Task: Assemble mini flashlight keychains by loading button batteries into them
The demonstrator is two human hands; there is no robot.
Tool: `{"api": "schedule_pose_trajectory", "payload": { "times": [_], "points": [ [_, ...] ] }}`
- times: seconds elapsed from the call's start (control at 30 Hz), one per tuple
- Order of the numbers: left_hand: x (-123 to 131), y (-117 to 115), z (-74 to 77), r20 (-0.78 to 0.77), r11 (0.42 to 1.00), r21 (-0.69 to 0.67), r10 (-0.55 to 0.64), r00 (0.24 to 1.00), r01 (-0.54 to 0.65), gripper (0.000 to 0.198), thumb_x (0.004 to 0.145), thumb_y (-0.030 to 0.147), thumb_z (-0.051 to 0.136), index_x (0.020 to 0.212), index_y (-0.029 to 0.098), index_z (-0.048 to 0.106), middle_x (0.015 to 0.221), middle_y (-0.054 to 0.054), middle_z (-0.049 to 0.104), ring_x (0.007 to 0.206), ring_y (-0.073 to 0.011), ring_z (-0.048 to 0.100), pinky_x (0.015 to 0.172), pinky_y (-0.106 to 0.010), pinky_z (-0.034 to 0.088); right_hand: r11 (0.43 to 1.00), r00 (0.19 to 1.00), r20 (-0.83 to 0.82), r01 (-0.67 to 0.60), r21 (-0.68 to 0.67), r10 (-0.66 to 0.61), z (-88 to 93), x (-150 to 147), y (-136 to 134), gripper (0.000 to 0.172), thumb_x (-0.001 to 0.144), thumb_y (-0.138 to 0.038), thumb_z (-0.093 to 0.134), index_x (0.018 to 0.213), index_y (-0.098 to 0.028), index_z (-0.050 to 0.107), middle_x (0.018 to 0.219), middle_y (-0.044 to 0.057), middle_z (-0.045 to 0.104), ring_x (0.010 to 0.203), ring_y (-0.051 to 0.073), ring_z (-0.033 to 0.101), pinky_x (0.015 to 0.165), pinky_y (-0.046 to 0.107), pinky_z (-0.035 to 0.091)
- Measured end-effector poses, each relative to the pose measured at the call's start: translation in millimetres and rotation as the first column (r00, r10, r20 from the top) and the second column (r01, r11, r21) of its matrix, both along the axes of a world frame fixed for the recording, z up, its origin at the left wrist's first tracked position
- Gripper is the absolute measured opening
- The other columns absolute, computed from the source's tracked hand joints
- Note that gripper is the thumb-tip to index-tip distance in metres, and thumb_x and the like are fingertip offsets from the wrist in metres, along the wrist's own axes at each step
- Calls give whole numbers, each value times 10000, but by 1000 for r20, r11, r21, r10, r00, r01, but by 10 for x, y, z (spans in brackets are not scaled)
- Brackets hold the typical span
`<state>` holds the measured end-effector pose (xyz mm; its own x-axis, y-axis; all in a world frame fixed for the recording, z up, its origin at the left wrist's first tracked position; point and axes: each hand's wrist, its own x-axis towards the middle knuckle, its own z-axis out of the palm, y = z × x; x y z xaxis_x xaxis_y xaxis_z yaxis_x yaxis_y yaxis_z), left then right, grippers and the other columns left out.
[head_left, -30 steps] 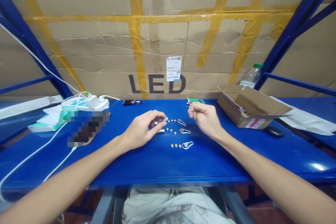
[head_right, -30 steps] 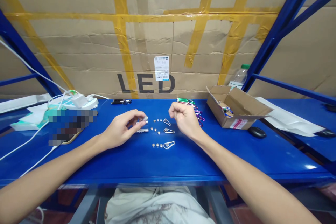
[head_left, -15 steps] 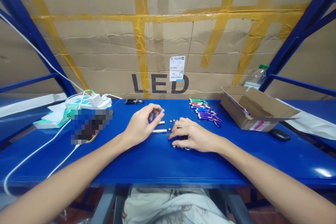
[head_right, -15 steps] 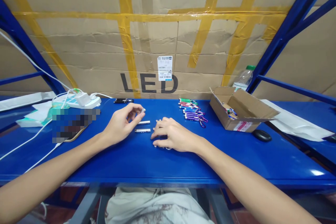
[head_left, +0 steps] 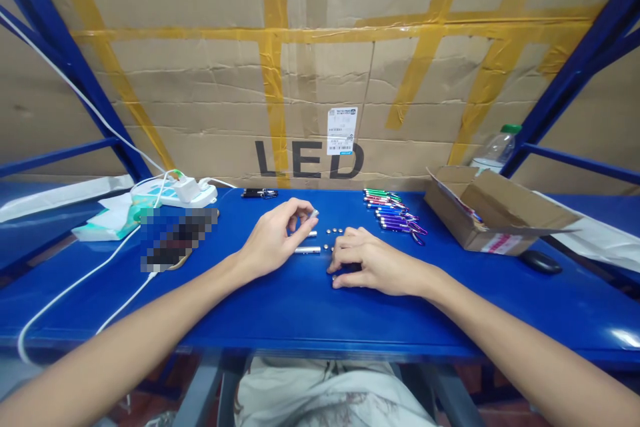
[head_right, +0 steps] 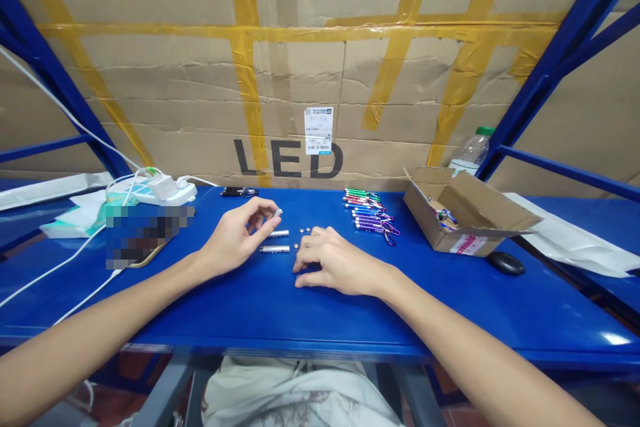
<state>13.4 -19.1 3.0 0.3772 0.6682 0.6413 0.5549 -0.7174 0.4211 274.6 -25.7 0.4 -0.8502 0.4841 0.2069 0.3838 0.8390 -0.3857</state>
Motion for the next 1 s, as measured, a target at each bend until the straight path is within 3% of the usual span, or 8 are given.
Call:
{"api": "schedule_pose_trajectory", "payload": {
  "times": [0.2,0.4,0.53,0.73,1.0],
  "points": [
    [-1,-16,-5,-27,997,-45,-71,997,70,203,1079,390,598,1169,212,640,943,-8,705,710,-127,592,704,-260,499,1000,1000,17,13,-22,-13,29,-2,-15,241,1084,-411,642,965,-229,747,961,47,715,1026,259,567,954,414,376],
    [-2,-25,12,-19,997,-34,-74,997,73,190,1080,381,603,1159,210,634,921,1,696,722,-128,601,717,-259,505,999,998,-38,46,-21,-47,15,-7,-21,135,1085,-338,645,1017,-224,667,1036,49,703,1015,244,557,930,393,401],
    [6,-39,24,-5,992,-81,-95,995,94,175,1074,365,617,1155,210,633,942,-3,713,738,-131,627,705,-257,509,994,983,-146,108,2,-107,21,-17,-21,114,1121,-296,553,1039,-232,600,1060,59,669,985,233,568,907,378,434],
    [15,-46,23,-6,990,-94,-106,994,105,193,1073,382,620,1165,213,640,972,-15,736,754,-140,652,708,-266,519,963,897,-378,265,50,-227,17,-19,23,122,1114,-209,478,1007,-241,524,1002,53,607,913,223,561,833,357,449],
    [12,-52,17,-1,985,-120,-123,992,122,190,1076,381,621,1169,218,645,986,-18,741,768,-141,661,710,-268,526,940,839,-480,332,77,-257,34,-13,37,145,1115,-212,458,993,-244,529,975,46,594,913,226,549,829,354,434]
  ]
}}
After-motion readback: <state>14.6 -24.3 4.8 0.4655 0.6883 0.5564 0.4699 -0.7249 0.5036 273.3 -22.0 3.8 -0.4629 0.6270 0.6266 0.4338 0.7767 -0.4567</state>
